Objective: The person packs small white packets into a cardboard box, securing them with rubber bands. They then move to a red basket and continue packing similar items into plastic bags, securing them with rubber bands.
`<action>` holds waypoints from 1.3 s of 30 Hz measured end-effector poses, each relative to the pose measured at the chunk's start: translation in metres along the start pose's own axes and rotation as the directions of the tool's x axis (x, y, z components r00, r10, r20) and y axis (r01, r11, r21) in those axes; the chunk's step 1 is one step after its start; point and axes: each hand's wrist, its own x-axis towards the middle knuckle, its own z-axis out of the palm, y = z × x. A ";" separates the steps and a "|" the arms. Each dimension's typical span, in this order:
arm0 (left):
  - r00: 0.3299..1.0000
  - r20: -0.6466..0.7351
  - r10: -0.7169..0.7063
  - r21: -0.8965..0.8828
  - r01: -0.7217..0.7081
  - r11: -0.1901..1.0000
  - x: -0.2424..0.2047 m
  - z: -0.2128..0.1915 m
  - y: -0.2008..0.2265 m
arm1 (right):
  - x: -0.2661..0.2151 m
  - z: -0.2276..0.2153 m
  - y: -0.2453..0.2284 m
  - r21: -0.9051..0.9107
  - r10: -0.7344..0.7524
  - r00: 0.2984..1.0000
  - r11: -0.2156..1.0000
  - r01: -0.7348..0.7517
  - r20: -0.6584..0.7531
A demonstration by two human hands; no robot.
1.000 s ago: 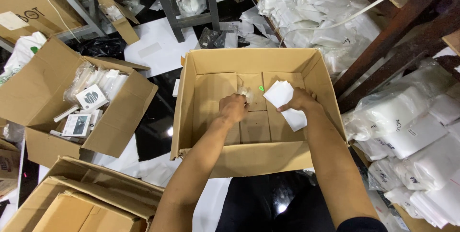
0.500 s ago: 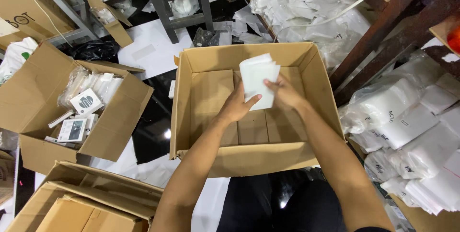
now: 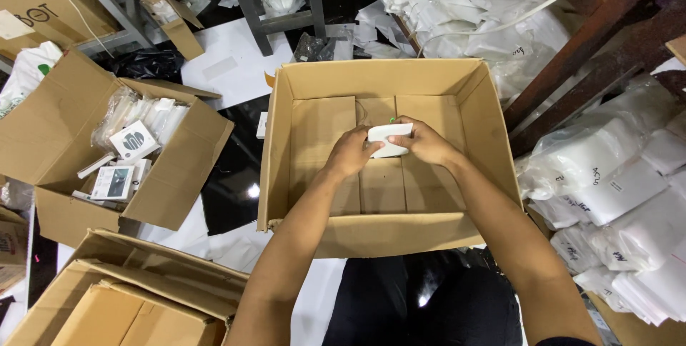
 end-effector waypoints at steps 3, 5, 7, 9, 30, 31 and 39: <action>0.996 -0.078 -0.040 -0.038 0.038 0.999 0.009 0.001 -0.006 | 0.001 -0.005 -0.013 0.011 0.034 0.999 0.999 -0.035 0.037; 0.980 -0.195 -0.047 -0.198 0.007 0.980 0.008 0.005 -0.012 | 0.006 -0.017 -0.007 0.167 0.010 0.997 0.986 -0.023 0.079; 0.951 -0.300 -0.072 -0.346 -0.038 0.937 0.009 0.009 -0.019 | 0.014 -0.023 -0.001 0.326 -0.017 0.993 0.945 -0.022 0.115; 0.893 -0.374 -0.250 -0.621 -0.041 0.783 0.015 0.013 -0.025 | 0.028 -0.027 0.005 0.341 -0.095 0.987 0.939 0.046 0.128; 0.895 0.356 -0.270 0.092 0.254 0.963 0.008 0.004 -0.009 | 0.104 -0.019 0.132 -0.640 0.178 0.950 0.705 -0.305 -0.257; 0.894 0.357 -0.272 0.091 0.257 0.962 0.010 0.009 -0.018 | 0.101 -0.019 0.122 -0.640 0.181 0.950 0.705 -0.306 -0.255; 0.912 0.311 -0.269 0.366 0.146 0.919 0.019 0.048 -0.068 | 0.107 -0.016 0.131 -0.695 -0.125 0.944 0.707 -0.130 -0.304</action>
